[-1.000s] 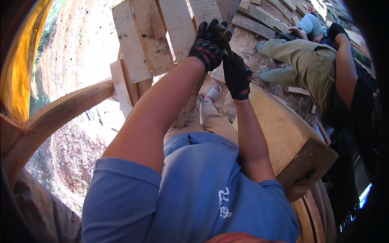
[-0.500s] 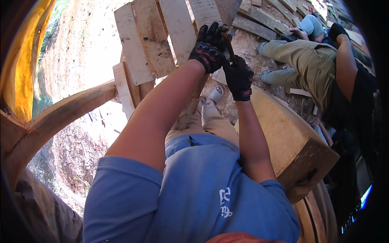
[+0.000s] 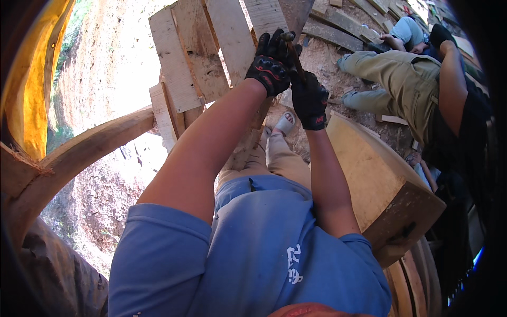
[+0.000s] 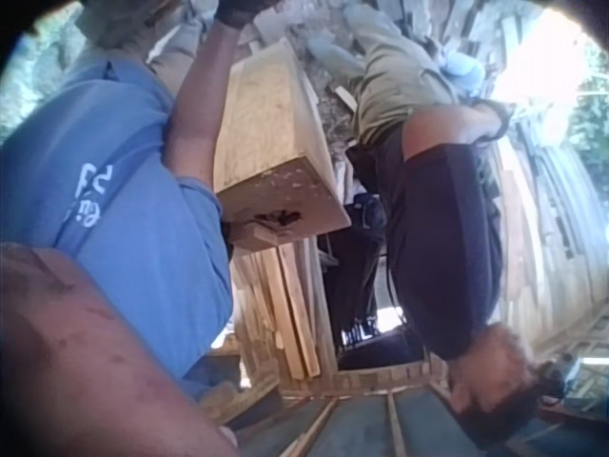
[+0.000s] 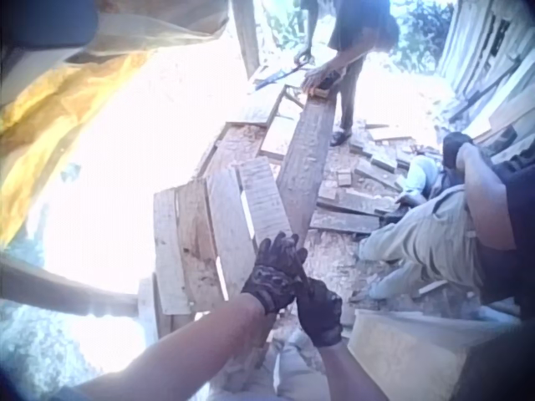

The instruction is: The person hammers nails into wooden planks to secure them to a larger wooden structure, using a hammer while wearing protective gloves.

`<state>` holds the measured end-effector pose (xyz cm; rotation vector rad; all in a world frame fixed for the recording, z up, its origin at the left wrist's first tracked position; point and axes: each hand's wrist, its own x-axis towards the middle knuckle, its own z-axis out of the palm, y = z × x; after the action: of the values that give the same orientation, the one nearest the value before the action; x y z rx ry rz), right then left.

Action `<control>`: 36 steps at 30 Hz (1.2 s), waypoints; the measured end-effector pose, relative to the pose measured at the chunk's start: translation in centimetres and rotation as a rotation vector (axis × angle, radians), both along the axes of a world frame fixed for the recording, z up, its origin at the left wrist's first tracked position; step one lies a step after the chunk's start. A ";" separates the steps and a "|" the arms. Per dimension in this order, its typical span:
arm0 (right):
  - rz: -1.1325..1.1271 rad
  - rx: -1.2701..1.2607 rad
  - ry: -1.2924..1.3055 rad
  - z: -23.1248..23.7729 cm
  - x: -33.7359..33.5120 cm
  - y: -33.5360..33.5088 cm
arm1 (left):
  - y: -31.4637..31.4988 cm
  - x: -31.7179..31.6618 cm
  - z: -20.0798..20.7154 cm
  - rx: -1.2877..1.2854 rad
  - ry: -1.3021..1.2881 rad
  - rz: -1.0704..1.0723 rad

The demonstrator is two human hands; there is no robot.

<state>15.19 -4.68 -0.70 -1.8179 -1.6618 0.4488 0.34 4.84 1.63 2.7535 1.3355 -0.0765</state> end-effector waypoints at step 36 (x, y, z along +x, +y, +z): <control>-0.033 -0.024 -0.124 8.8 1.5 -11.4 | 0.4 0.1 1.1 -0.073 -0.001 0.013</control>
<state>16.66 -16.03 8.14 -1.9222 -1.7122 0.3493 0.49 5.23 2.77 2.6845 1.3223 -0.1213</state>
